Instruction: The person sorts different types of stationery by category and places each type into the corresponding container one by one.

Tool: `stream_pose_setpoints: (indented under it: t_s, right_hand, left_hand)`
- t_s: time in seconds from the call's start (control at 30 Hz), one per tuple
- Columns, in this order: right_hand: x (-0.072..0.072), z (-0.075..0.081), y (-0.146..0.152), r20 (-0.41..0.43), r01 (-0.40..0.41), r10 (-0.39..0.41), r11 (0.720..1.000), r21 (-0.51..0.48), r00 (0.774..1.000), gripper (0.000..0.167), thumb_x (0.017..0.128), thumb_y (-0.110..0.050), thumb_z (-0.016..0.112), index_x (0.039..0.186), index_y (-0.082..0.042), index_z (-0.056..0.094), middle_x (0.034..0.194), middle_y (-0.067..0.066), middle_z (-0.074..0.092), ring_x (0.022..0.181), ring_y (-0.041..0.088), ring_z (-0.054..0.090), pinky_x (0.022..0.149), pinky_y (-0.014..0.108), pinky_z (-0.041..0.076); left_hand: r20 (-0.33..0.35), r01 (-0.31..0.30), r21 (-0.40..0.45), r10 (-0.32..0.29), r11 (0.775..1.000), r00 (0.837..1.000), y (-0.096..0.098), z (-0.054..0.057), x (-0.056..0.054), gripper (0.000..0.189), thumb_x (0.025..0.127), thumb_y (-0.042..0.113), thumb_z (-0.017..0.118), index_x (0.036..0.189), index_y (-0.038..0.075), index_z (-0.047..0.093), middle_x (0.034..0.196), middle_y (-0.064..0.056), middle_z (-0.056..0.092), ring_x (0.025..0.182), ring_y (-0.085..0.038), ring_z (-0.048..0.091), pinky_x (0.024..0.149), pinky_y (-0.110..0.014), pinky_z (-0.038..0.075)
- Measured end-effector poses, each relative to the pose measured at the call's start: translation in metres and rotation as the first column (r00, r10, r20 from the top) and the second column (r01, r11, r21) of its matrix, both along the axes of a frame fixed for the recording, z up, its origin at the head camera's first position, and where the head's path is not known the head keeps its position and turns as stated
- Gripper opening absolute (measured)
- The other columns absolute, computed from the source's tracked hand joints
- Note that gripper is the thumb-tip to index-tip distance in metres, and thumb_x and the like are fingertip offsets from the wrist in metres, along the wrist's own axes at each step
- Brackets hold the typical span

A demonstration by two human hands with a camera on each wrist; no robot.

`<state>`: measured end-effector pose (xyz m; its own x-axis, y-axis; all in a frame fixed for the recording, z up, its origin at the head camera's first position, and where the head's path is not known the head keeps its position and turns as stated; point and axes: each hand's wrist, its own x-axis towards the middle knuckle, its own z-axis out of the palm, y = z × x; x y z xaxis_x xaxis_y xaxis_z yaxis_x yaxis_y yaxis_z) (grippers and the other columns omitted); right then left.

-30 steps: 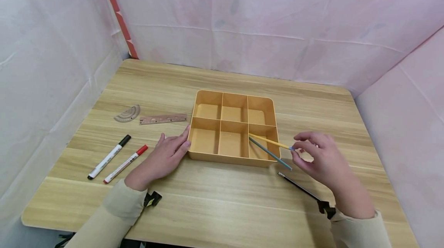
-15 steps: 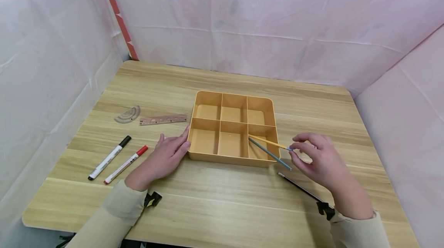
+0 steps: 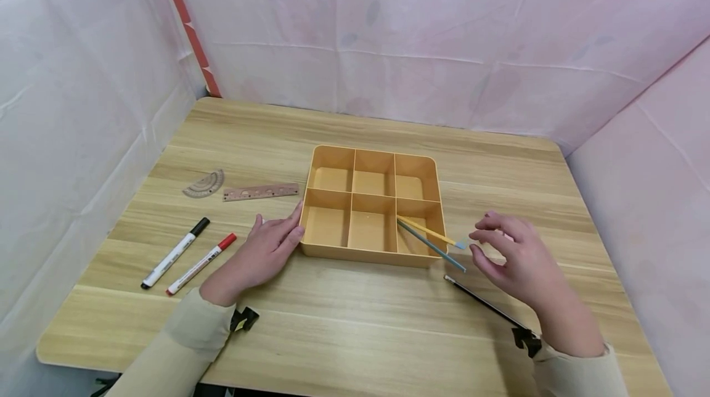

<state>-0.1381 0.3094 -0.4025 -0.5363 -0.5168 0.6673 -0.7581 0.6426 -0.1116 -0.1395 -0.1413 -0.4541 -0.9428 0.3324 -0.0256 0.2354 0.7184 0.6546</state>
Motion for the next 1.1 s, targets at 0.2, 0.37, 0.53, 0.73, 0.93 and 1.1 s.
stream_pose_setpoints:
  t_s: [0.2,0.37,0.53,0.73,0.93,1.1]
  right_hand:
    - [0.008,-0.004,0.011,-0.017,0.000,-0.001,1.000,-0.011,1.000,0.044,0.103,-0.035,0.056,0.086,0.000,0.077,0.091,0.012,0.071,0.126,0.011,0.066,0.082,0.039,0.045]
    - [0.018,-0.009,0.024,-0.014,0.004,-0.005,1.000,-0.018,1.000,0.048,0.104,-0.037,0.057,0.083,0.002,0.076,0.090,0.014,0.072,0.079,0.033,0.068,0.090,0.020,0.045]
    - [0.035,-0.018,0.038,0.028,0.071,-0.070,0.997,-0.027,0.997,0.053,0.104,-0.042,0.056,0.081,0.001,0.076,0.087,0.015,0.070,0.075,0.033,0.065,0.094,0.013,0.040]
    - [0.055,-0.029,0.056,0.073,0.132,-0.128,0.990,-0.052,0.989,0.055,0.103,-0.045,0.056,0.084,0.002,0.077,0.087,0.016,0.070,0.080,0.028,0.062,0.097,0.006,0.038]
    - [0.071,-0.035,0.070,0.106,0.174,-0.168,0.984,-0.045,0.980,0.056,0.102,-0.048,0.057,0.086,0.001,0.077,0.088,0.016,0.070,0.093,0.007,0.060,0.093,0.004,0.038]
    - [0.084,-0.035,0.076,0.163,0.231,-0.225,0.973,-0.020,0.961,0.060,0.101,-0.052,0.056,0.088,0.002,0.077,0.090,0.014,0.070,0.100,-0.008,0.053,0.094,0.002,0.036]
  left_hand:
    - [0.002,0.004,0.000,-0.004,1.000,1.000,0.000,0.000,0.000,0.059,0.113,0.045,0.035,0.165,0.019,0.026,0.159,-0.014,0.047,0.143,-0.041,0.049,0.122,-0.073,-0.001]
    - [0.001,0.004,-0.004,-0.004,1.000,1.000,-0.001,-0.001,-0.001,0.059,0.113,0.046,0.034,0.166,0.021,0.025,0.159,-0.013,0.047,0.144,-0.040,0.048,0.122,-0.073,-0.001]
    - [0.004,0.006,-0.006,-0.006,1.000,1.000,-0.001,-0.001,-0.001,0.059,0.113,0.046,0.033,0.166,0.021,0.025,0.159,-0.012,0.046,0.144,-0.040,0.048,0.123,-0.073,0.000]
    - [0.002,0.009,-0.005,-0.009,1.000,1.000,-0.001,0.000,-0.001,0.059,0.113,0.046,0.034,0.165,0.021,0.026,0.159,-0.013,0.046,0.144,-0.040,0.048,0.123,-0.073,0.000]
    - [0.005,0.015,-0.002,-0.015,1.000,1.000,-0.002,0.000,-0.002,0.058,0.113,0.046,0.034,0.165,0.021,0.025,0.160,-0.013,0.046,0.144,-0.040,0.048,0.122,-0.073,-0.001]
    - [0.004,0.015,-0.007,-0.015,1.000,1.000,-0.002,0.000,-0.002,0.058,0.113,0.045,0.034,0.165,0.020,0.025,0.160,-0.014,0.045,0.145,-0.040,0.047,0.122,-0.073,0.000]
